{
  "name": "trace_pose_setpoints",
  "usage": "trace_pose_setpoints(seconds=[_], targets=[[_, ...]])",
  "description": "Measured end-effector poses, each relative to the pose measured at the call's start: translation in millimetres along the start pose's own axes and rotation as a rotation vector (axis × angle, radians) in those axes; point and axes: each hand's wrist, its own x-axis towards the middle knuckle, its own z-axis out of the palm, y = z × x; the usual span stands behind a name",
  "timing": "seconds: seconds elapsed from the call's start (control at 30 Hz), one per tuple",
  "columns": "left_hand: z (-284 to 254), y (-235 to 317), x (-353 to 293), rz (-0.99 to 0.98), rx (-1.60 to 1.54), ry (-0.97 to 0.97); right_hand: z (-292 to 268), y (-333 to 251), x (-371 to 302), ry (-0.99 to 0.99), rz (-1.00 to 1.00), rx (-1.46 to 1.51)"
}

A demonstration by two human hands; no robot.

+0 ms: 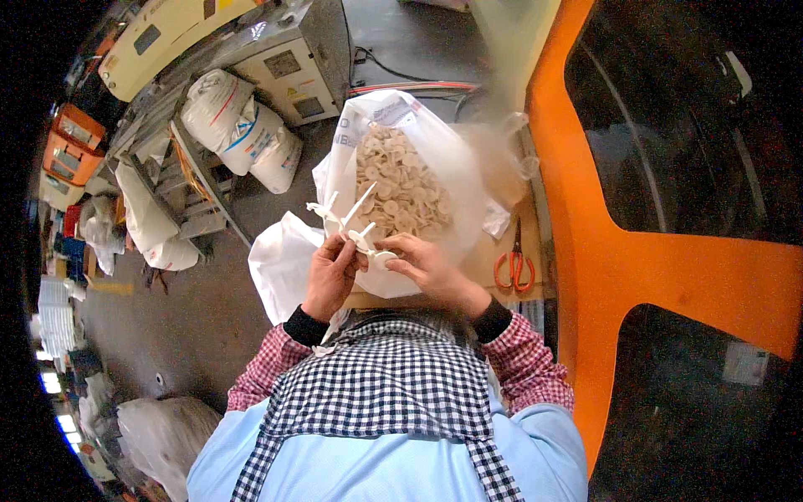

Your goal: The person repeatedly picks small white plastic components from a bag, separates them by hand, and places them into a machine hopper. The person also handles a pair of scissors and a small container of metal parts during the process.

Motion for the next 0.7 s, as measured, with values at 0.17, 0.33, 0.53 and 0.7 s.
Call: trace_pose_setpoints(seconds=[0.17, 0.33, 0.53, 0.7], targets=[[-0.8, -7.0, -0.5, 0.023, 0.064, 0.039, -6.7, -10.6, -6.1, 0.007, 0.086, -0.201], [1.8, -8.4, -4.1, -0.131, -0.056, 0.155, 13.2, -22.8, -8.2, 0.219, -0.251, -0.558], [4.9, -10.4, -12.7, -0.004, 0.15, 0.133, 20.3, 8.7, -10.4, 0.278, -0.164, -0.633], [16.6, 4.6, -19.9, 0.975, 1.34, -0.185, 9.1, 74.4, 2.0, 0.204, 0.472, 0.256]])
